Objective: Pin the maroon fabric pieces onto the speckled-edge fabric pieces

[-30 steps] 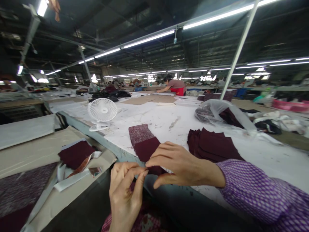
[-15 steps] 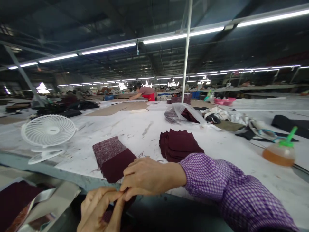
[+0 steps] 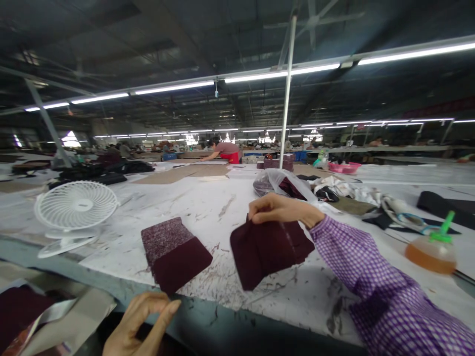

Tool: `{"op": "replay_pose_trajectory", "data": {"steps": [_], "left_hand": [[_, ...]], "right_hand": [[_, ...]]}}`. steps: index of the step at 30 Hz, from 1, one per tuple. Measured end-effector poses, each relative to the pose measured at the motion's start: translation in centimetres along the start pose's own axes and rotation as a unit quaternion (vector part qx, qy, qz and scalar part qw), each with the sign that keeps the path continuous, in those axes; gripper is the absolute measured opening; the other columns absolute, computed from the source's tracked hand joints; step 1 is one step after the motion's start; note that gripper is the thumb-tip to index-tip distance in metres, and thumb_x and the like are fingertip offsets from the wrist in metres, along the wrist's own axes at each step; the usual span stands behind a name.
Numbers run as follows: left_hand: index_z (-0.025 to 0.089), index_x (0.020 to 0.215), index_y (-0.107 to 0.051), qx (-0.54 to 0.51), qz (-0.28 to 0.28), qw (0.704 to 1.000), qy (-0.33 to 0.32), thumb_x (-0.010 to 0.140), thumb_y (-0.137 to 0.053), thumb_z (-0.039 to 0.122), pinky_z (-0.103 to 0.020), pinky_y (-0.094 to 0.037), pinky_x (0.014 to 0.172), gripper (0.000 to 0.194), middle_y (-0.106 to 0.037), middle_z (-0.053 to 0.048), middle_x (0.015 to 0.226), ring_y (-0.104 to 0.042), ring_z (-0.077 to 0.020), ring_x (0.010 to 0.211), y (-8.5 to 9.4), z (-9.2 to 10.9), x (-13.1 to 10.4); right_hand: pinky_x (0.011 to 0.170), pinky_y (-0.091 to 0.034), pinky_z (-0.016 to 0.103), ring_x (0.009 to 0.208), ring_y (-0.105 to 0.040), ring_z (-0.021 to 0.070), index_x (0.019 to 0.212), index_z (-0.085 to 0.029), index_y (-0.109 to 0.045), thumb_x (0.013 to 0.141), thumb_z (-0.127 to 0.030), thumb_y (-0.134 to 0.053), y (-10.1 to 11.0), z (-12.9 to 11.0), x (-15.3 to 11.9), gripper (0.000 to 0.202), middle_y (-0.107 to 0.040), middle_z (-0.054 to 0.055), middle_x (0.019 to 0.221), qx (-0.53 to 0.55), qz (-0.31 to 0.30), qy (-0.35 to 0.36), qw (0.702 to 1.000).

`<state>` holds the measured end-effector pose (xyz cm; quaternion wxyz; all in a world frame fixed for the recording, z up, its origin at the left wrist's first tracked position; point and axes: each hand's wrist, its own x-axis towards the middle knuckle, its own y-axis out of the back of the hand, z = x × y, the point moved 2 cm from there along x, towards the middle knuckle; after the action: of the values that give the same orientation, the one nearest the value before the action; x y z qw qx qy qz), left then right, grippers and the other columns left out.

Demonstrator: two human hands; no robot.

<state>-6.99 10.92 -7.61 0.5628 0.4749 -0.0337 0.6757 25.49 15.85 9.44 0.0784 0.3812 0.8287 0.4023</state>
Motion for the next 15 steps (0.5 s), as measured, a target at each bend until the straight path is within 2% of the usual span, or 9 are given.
{"op": "replay_pose_trajectory", "data": {"steps": [2, 4, 6, 8, 10, 12, 15], "left_hand": [[0.023, 0.075, -0.067, 0.018, -0.004, 0.999, 0.042, 0.077, -0.06, 0.051, -0.031, -0.052, 0.078, 0.029, -0.068, -0.002, 0.088, -0.064, -0.0206, 0.083, -0.6, -2.0, 0.3], [0.023, 0.084, -0.068, 0.037, -0.002, 0.998, 0.043, 0.078, -0.058, 0.054, -0.036, -0.05, 0.084, 0.032, -0.068, -0.004, 0.093, -0.064, -0.0227, 0.089, -1.4, -3.0, 0.8], [0.022, 0.091, -0.068, 0.061, 0.002, 0.998, 0.017, 0.081, -0.055, 0.053, -0.04, -0.048, 0.089, 0.035, -0.068, -0.006, 0.098, -0.061, -0.0242, 0.095, -2.2, -2.8, 1.5], [0.02, 0.093, -0.067, 0.097, -0.005, 0.995, -0.012, 0.084, -0.053, 0.049, -0.042, -0.045, 0.092, 0.034, -0.067, -0.008, 0.101, -0.059, -0.0251, 0.1, -2.8, -2.2, 2.3], [0.018, 0.094, -0.067, 0.139, -0.033, 0.989, -0.031, 0.084, -0.055, 0.046, -0.042, -0.044, 0.092, 0.032, -0.066, -0.008, 0.1, -0.057, -0.0252, 0.1, -3.0, -1.4, 3.2], [0.017, 0.094, -0.067, 0.179, -0.071, 0.98, -0.041, 0.084, -0.056, 0.042, -0.04, -0.045, 0.09, 0.029, -0.066, -0.008, 0.099, -0.057, -0.0242, 0.098, -3.0, -0.6, 3.8], [0.018, 0.089, -0.067, 0.229, -0.124, 0.964, -0.054, 0.088, -0.051, 0.033, -0.035, -0.045, 0.083, 0.022, -0.066, -0.006, 0.092, -0.057, -0.0219, 0.09, -3.1, 0.6, 4.6]], "right_hand": [[0.068, -0.043, 0.022, 0.071, -0.057, 0.0098, 0.088, -0.014, -0.062, 0.082, -0.035, -0.057, 3.2, 3.7, -2.0, 0.023, -0.064, 0.001, 0.08, 0.023, 0.085, -0.085, 0.993], [0.073, -0.044, 0.024, 0.077, -0.059, 0.0116, 0.097, -0.013, -0.06, 0.079, -0.035, -0.058, 4.9, 7.7, -3.7, 0.028, -0.065, 0.004, 0.088, 0.045, 0.111, -0.16, 0.98], [0.07, -0.044, 0.024, 0.075, -0.058, 0.0127, 0.095, -0.011, -0.061, 0.074, -0.034, -0.06, 5.4, 11.3, -4.8, 0.03, -0.065, 0.006, 0.086, -0.001, 0.118, -0.233, 0.965], [0.067, -0.043, 0.024, 0.073, -0.058, 0.0136, 0.089, -0.011, -0.064, 0.071, -0.029, -0.061, 5.2, 14.1, -5.1, 0.025, -0.066, 0.006, 0.082, -0.096, 0.117, -0.286, 0.946], [0.065, -0.042, 0.023, 0.071, -0.058, 0.0141, 0.083, -0.013, -0.066, 0.07, -0.023, -0.062, 4.7, 15.8, -4.8, 0.016, -0.066, 0.006, 0.079, -0.208, 0.103, -0.301, 0.925], [0.063, -0.04, 0.023, 0.069, -0.058, 0.0143, 0.076, -0.016, -0.069, 0.068, -0.017, -0.063, 4.2, 16.6, -4.2, 0.01, -0.067, 0.005, 0.075, -0.288, 0.082, -0.299, 0.906], [0.062, -0.039, 0.022, 0.066, -0.059, 0.0147, 0.067, -0.019, -0.07, 0.065, -0.013, -0.065, 4.0, 16.6, -3.7, 0.008, -0.067, 0.004, 0.068, -0.332, 0.088, -0.297, 0.891]]}}
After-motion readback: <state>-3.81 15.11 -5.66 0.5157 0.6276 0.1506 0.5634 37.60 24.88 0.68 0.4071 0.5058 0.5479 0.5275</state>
